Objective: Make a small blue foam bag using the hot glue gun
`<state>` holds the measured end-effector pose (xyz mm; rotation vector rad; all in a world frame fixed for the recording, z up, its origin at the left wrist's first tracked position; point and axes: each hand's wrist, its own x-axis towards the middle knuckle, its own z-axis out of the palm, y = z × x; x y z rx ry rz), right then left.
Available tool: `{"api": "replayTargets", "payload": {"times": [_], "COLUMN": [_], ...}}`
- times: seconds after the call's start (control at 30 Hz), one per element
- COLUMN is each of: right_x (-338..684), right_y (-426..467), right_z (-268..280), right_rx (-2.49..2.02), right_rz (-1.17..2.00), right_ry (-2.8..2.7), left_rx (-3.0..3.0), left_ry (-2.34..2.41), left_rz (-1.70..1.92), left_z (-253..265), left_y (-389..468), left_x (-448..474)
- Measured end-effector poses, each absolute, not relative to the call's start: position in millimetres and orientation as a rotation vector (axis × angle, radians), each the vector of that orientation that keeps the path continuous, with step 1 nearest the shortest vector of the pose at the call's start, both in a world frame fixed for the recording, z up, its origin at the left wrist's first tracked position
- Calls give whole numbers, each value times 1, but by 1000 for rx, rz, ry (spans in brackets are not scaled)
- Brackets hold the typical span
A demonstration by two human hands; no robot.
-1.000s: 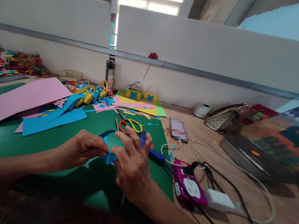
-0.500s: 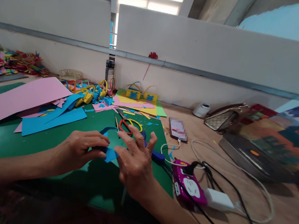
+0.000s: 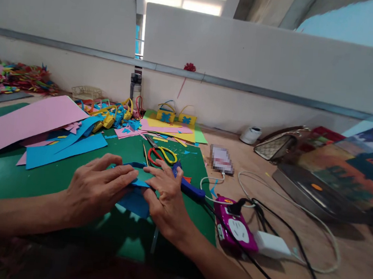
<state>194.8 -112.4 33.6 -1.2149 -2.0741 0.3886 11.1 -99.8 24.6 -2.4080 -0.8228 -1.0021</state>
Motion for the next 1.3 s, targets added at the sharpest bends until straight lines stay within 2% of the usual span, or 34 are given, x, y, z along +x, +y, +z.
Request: {"api": "replayTargets", "payload": {"times": [0.2, 0.4, 0.67, 1.3], "right_x": [195, 193, 194, 195], "right_y": [-113, -114, -114, -118], "right_z": [35, 33, 33, 37], "right_rx": [-1139, -1110, -1101, -1045], "right_rz": [448, 369, 486, 658], "right_ry": [-2184, -2031, -1945, -1779], "left_rx": [-2826, -3049, -3238, -3150], "left_ry": [-1013, -1293, -1321, -1343], "left_rz": [-1078, -1150, -1433, -1430], "left_z": [30, 38, 39, 37], "left_y": [-93, -93, -89, -92], "left_x": [10, 8, 11, 9]}}
